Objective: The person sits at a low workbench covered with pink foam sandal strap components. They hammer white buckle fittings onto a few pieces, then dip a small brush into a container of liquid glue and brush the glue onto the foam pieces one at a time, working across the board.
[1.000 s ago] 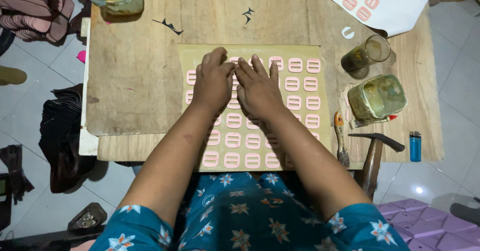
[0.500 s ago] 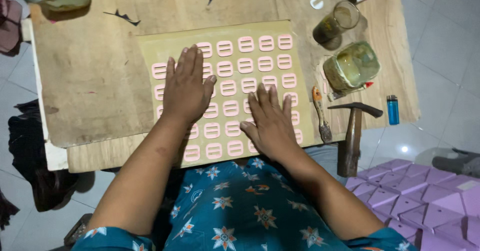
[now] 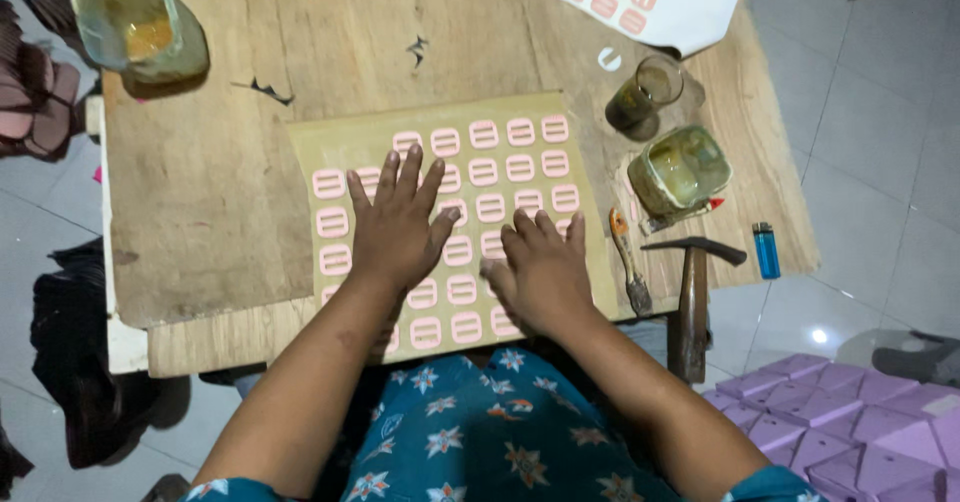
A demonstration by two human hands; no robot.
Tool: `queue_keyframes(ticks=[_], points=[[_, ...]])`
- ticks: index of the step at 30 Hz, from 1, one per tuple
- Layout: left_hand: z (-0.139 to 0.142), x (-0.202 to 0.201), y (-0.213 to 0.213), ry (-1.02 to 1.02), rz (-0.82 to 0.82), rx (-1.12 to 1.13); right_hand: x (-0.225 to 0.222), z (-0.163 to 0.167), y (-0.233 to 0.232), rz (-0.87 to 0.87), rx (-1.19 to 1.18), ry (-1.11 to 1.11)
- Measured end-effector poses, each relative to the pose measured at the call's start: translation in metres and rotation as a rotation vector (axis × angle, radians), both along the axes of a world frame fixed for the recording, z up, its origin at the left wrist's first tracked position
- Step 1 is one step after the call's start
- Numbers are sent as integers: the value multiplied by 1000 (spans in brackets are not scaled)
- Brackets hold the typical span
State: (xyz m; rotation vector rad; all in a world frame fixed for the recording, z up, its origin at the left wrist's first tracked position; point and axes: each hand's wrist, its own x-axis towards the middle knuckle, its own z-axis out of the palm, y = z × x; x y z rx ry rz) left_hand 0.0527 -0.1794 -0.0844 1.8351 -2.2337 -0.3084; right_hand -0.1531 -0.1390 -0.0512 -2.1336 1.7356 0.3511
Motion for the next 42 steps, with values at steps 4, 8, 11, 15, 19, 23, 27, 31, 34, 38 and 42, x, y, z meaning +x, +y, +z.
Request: queue_keyframes(ticks=[4, 8, 11, 15, 19, 23, 27, 31, 34, 38, 42], points=[[4, 1, -9, -25, 3, 26, 9, 22, -75, -42, -418, -338], [5, 1, -21, -34, 4, 22, 21, 19, -128, -85, -424, -314], [4, 4, -33, -11, 7, 32, 27, 16, -147, -102, -364, -251], [2, 10, -48, 25, 0, -37, 32, 15, -154, 6, -539, -275], [-5, 6, -51, -21, 6, 22, 30, 9, -154, 88, -292, -285], [-12, -2, -45, -17, 11, 14, 7, -4, -140, 76, -389, -525], [-17, -4, -37, 16, 2, -20, -42, -18, -93, -335, -399, -797], [-20, -6, -31, 6, -16, -34, -98, -32, -28, -427, -633, -426], [-21, -8, -23, 14, -24, -47, -121, -42, 7, -443, -647, -327], [-18, -13, -6, 36, -30, -78, -133, -45, 27, -508, -610, -395], [-14, -19, 13, 18, -28, -53, -146, -37, 41, -726, -524, -744]])
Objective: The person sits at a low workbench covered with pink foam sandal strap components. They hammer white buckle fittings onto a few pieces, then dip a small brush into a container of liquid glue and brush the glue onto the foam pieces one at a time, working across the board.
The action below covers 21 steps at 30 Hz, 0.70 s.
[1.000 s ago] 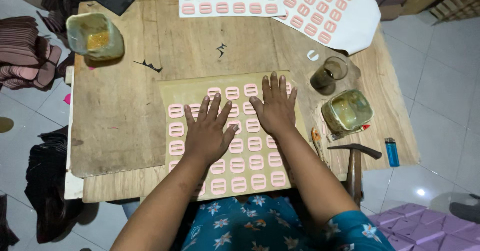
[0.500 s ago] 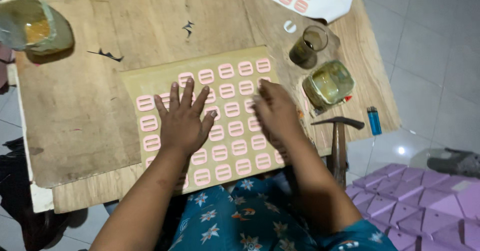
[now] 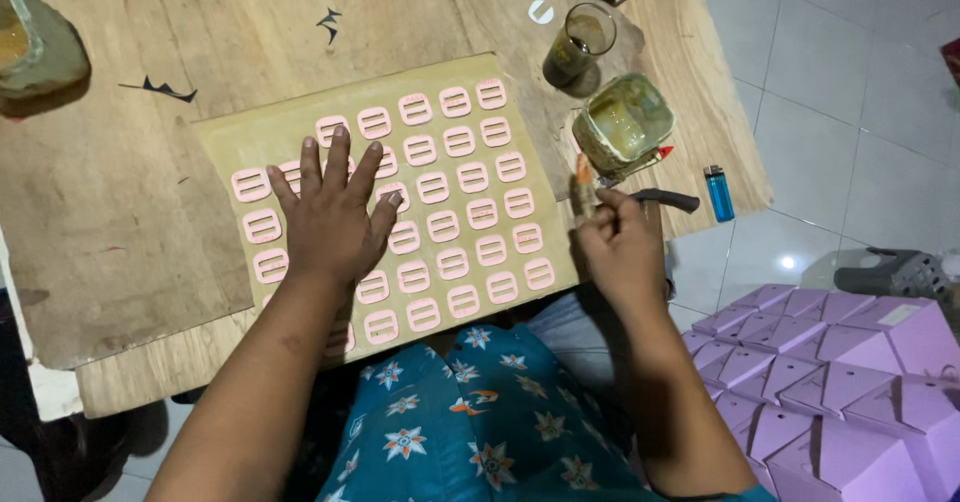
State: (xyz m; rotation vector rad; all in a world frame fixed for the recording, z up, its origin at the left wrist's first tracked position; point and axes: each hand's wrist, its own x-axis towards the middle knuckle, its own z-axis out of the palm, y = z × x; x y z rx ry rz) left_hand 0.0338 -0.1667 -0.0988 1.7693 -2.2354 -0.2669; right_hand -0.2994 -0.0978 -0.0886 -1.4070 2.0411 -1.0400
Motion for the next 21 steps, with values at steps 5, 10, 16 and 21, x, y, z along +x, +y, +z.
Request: queue_keyframes(ticks=[5, 10, 16, 21], points=[[6, 2, -2, 15, 43, -8, -57, 24, -1, -149, -97, -3], [10, 11, -11, 44, 106, 18, -106, 43, -35, -224, 100, 298], [13, 9, -24, 23, 116, 43, -112, 48, -60, -113, 75, 594], [9, 12, -32, 8, 121, 61, -100, 45, -72, -33, 34, 664]])
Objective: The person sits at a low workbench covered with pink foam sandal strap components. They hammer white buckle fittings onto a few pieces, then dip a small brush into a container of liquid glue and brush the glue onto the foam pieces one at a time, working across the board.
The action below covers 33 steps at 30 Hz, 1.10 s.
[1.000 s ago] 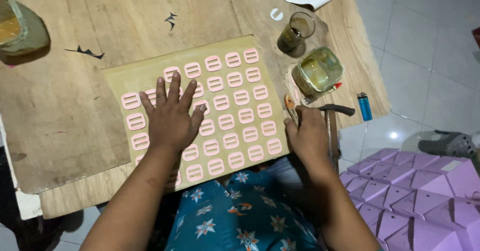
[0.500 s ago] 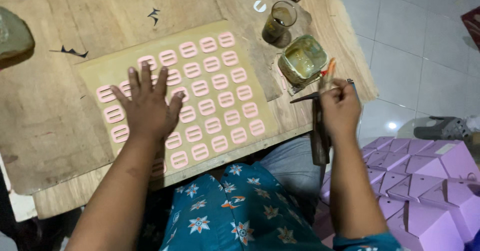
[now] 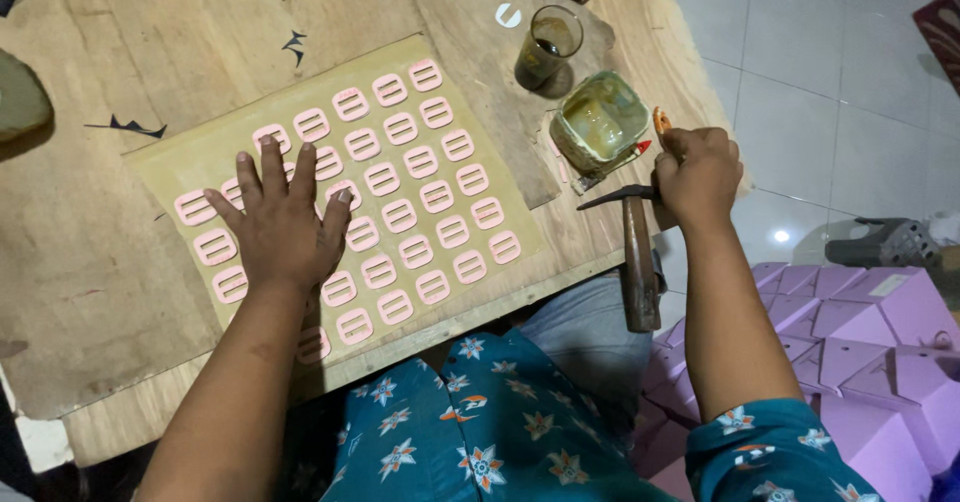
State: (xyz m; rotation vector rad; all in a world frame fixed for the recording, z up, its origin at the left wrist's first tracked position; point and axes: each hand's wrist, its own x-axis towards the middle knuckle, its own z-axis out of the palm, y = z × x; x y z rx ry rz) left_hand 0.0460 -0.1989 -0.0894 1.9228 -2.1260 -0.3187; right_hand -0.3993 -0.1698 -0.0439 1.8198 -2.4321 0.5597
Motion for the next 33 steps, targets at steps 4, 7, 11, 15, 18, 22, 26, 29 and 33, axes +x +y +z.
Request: queue_keyframes(ticks=[4, 7, 11, 15, 18, 22, 26, 29, 33], points=[[-3, 4, -3, -4, -3, -7, 14, -4, -7, 191, 50, 54], [-2, 5, -2, -4, 3, -10, 21, -4, -7, 267, 30, 86], [0, 8, 3, 8, 7, -12, 24, -1, -3, 325, 97, 123], [2, 14, 5, 8, 13, -10, 28, 0, -2, 318, 225, 110], [2, 18, 5, 13, 13, -13, 28, 0, -4, 353, 282, 91], [3, 21, 6, -4, 4, -32, 27, 4, -2, 375, 321, 42], [2, 24, 6, -4, 12, -23, 28, 10, 18, 426, 120, 16], [0, 27, 2, -5, 20, -26, 36, 11, 37, 77, 311, -719], [-3, 29, 1, -21, 25, -26, 56, 1, 51, 170, 86, -605]])
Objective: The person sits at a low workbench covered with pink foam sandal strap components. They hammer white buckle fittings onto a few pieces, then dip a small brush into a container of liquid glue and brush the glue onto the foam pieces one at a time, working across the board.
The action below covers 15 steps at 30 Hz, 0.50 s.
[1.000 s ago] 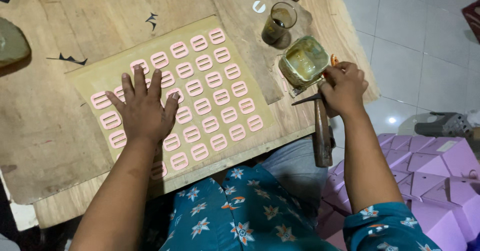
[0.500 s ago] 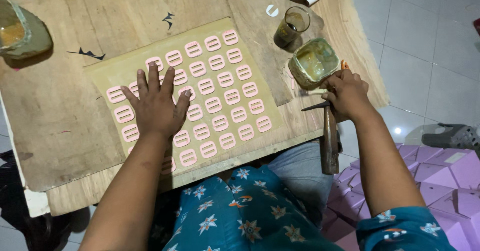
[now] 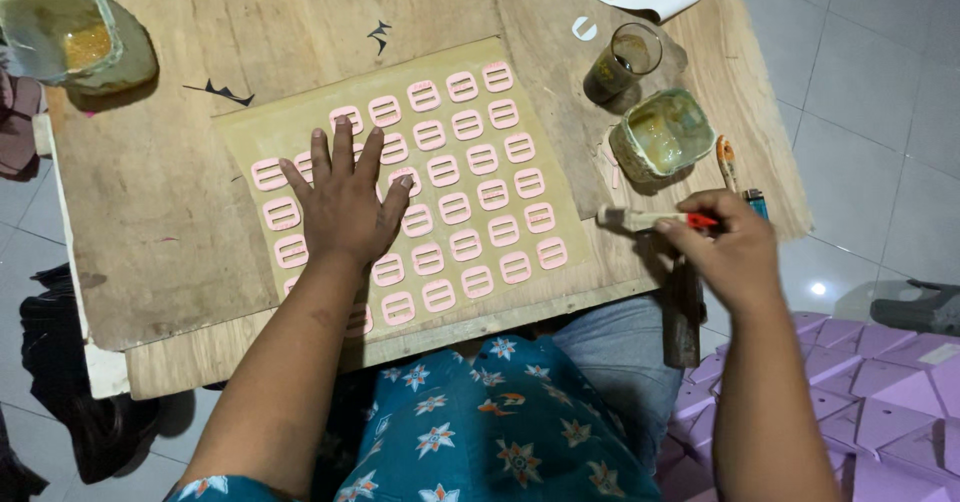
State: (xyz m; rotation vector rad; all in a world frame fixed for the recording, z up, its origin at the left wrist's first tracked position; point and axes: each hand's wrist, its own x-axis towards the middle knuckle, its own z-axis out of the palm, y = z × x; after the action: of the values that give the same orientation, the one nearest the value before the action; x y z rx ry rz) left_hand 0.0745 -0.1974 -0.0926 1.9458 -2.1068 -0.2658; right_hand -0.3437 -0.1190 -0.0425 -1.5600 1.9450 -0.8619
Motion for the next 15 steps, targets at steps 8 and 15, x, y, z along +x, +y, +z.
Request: queue_keyframes(ticks=[8, 15], points=[[1, 4, 4, 6, -6, 8, 36, -24, -1, -10, 19, -97], [-3, 1, 9, 18, -2, 32, -2, 10, -23, -72, -409, -476]])
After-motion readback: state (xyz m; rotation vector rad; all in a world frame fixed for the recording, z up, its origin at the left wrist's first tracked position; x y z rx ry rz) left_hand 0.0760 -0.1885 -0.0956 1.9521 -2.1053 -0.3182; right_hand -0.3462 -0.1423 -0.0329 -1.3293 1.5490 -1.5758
